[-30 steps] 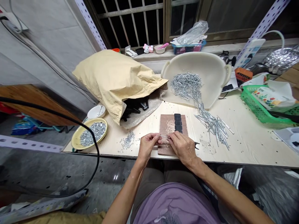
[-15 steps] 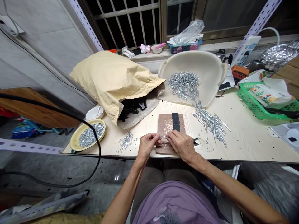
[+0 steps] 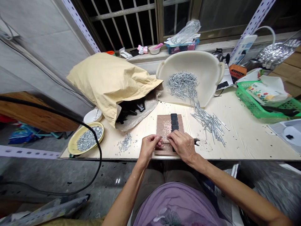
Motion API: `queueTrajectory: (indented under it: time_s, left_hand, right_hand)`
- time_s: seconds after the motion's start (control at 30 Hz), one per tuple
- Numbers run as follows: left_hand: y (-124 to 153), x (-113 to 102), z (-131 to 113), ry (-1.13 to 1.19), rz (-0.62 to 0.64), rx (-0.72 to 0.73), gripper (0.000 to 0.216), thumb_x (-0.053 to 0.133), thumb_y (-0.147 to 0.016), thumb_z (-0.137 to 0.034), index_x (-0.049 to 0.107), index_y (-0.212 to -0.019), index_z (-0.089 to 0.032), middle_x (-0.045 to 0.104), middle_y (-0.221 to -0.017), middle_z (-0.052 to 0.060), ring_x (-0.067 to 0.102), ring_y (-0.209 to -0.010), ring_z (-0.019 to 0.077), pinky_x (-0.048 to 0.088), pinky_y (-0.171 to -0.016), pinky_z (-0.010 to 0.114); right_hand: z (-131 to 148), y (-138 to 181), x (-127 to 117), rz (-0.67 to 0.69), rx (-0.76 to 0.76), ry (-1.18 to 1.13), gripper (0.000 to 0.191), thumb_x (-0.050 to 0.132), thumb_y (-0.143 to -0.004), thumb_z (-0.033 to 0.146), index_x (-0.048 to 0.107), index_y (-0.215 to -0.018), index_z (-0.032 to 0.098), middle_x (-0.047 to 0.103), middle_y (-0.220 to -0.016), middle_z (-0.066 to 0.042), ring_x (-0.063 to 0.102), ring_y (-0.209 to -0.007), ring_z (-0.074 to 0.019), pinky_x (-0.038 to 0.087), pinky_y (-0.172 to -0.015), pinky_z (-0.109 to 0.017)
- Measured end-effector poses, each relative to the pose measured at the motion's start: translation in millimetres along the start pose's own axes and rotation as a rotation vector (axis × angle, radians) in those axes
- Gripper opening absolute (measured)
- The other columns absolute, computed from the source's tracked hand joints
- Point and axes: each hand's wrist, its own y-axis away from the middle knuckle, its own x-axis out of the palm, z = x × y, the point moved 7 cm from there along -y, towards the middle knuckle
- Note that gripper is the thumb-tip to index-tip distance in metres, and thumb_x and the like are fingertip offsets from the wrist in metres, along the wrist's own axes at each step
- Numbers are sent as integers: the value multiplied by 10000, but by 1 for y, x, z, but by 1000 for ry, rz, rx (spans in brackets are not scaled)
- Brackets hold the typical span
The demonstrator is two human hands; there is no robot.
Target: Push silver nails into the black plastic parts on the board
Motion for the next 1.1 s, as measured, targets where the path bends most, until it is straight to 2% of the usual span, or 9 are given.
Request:
queueTrajectory:
  time_s: [0.17, 0.37, 0.6, 0.73, 0.93, 1.1]
  left_hand:
    - [-3, 0, 4, 76, -21, -12, 321, 761, -635, -385, 647, -725, -99, 617, -606, -2, 585, -484, 91, 524, -557, 234]
    - [-3, -5, 3, 29, -22, 31, 307, 742, -666, -375, 659, -757, -94, 620, -607, 1, 590, -499, 90, 521, -554, 223]
    - [-2, -4, 4, 29, -32, -5, 333, 751, -643, -405, 659, -719, -94, 613, -573, 4, 588, -505, 99, 527, -557, 236]
    - [-3, -2, 6, 15, -42, -11, 357, 753, -631, -427, 675, -737, -95, 614, -596, 3, 569, -488, 85, 526, -541, 230]
    - [-10, 15, 0, -27, 24, 59, 396, 676, -718, -455, 701, -915, -112, 577, -653, -6, 518, -466, 50, 468, -461, 177]
    - [-16, 30, -1, -45, 64, 68, 399, 690, -707, -435, 709, -935, -108, 543, -598, -18, 480, -461, 46, 415, -432, 159]
  right_hand:
    - [6, -2, -1, -29, -50, 90, 203, 444, -939, 257, 609, -831, 211, 612, -803, -17, 508, -747, -149, 265, -678, -301]
    - [1, -4, 6, 96, -4, -31, 200, 435, -942, 301, 599, -882, 201, 611, -842, -20, 512, -691, -130, 276, -630, -267]
    - [4, -4, 8, 87, -50, -1, 259, 397, -953, 287, 605, -834, 187, 615, -804, -46, 533, -742, -153, 293, -679, -287]
    - [-5, -6, 10, 103, -40, -53, 238, 422, -944, 309, 611, -857, 192, 617, -824, -34, 541, -734, -142, 316, -672, -277]
    - [-35, -10, 0, 125, -1, -111, 267, 397, -954, 353, 628, -935, 220, 609, -889, -15, 568, -758, -124, 361, -669, -245]
    - [-43, -8, -3, 152, 8, -136, 274, 405, -950, 366, 637, -928, 223, 606, -880, -10, 583, -772, -115, 381, -638, -225]
